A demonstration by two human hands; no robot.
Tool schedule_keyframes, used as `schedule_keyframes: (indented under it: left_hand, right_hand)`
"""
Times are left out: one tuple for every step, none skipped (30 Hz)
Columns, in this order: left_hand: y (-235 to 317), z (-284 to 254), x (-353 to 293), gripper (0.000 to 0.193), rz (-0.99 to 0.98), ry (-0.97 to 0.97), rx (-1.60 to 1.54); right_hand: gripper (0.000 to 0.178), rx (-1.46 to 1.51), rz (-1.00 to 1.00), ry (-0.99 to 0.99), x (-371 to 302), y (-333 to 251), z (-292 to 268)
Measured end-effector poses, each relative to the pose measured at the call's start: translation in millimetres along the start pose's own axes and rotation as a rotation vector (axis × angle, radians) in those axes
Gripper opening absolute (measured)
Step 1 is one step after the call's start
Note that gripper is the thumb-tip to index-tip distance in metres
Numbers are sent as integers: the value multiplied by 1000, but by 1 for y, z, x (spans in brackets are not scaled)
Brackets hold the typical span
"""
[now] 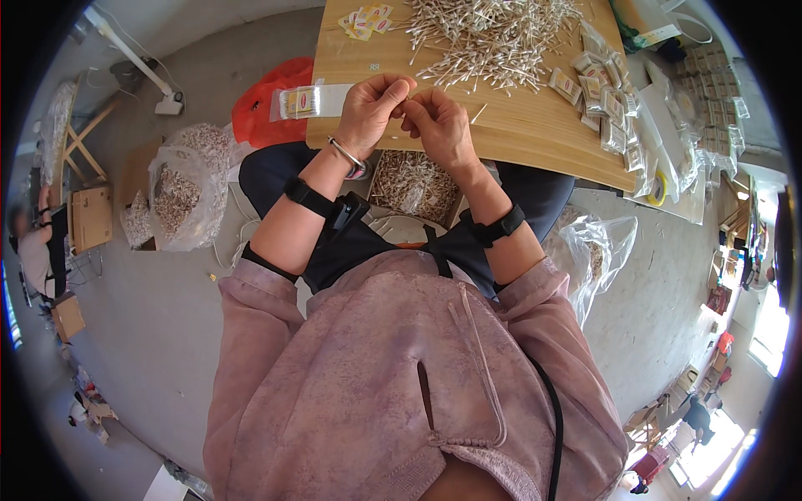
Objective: The recorder is manually grouping and inserting cotton swabs into small plastic packaging sleeves at a workstation.
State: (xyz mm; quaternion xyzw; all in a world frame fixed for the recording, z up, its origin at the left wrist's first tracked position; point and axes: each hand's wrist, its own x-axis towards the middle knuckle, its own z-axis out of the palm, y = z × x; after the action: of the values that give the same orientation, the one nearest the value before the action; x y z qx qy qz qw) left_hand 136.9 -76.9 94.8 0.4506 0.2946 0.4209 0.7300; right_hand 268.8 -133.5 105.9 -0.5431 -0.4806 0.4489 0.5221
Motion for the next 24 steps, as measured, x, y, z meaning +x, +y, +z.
schedule_keyframes:
  left_hand:
    - [0, -2, 0, 21, -4, -29, 12]
    - [1, -3, 0, 21, -8, -58, 23]
    - [1, -4, 0, 21, -8, -57, 23]
    - [1, -5, 1, 21, -9, -84, 36]
    - [1, -6, 2, 21, -10, -111, 48]
    - [1, -7, 2, 21, -11, -111, 48]
    - [2, -7, 2, 21, -6, -118, 50]
    - [2, -7, 2, 21, -1, -126, 53]
    - [2, -7, 2, 21, -1, -126, 53]
    - [5, -3, 1, 21, -1, -105, 55]
    - [7, 0, 0, 21, -1, -84, 56]
    - [7, 1, 0, 21, -1, -84, 56]
    - [7, 1, -1, 20, 12, -90, 92]
    - [8, 2, -1, 20, 24, -96, 128]
    - [8, 2, -2, 20, 24, -95, 128]
    - [9, 3, -3, 20, 21, -93, 130]
    - [9, 3, -3, 20, 18, -92, 131]
    - [8, 3, -3, 20, 16, -91, 130]
    - [8, 2, -3, 20, 23, -88, 166]
    - [7, 2, -3, 21, 30, -85, 201]
    - [5, 0, -3, 21, 26, -84, 199]
    - [2, -3, -4, 20, 40, -87, 266]
    - [-2, -8, -5, 19, 54, -90, 333]
    - [-7, -15, -6, 19, 46, -88, 329]
  right_hand:
    - [19, 6, 5, -27, -1, 0, -1]
    - [19, 12, 10, -55, -1, 1, -2]
    - [19, 12, 10, -56, -1, 1, -4]
    - [21, 40, 15, -90, -1, 0, -6]
    - [23, 68, 21, -125, -1, 0, -7]
    - [23, 68, 21, -125, -1, 1, -7]
    - [22, 82, 12, -131, 0, 2, -6]
    - [21, 96, 3, -137, 0, 2, -6]
    - [21, 96, 3, -137, -1, 3, -4]
    - [18, 128, 1, -70, -2, 1, -1]
    - [14, 161, -1, -3, -3, 0, 1]
    - [14, 161, -1, -3, -3, 0, 0]
    - [14, 136, 10, -27, -3, -1, -1]
    - [13, 110, 21, -51, -2, -1, -3]
    - [13, 110, 22, -52, -2, 0, -4]
    - [13, 115, 20, -75, -2, 2, -5]
    - [14, 121, 18, -98, -2, 3, -6]
    - [14, 120, 20, -98, -2, 4, -7]
    - [15, 94, 20, -103, -3, 4, -7]
    - [15, 67, 21, -108, -4, 5, -8]
    - [15, 67, 25, -107, -5, 7, -9]
    - [15, 66, 46, -118, -6, 10, -10]
    - [16, 65, 67, -128, -8, 14, -13]
    - [16, 65, 75, -128, -10, 22, -17]
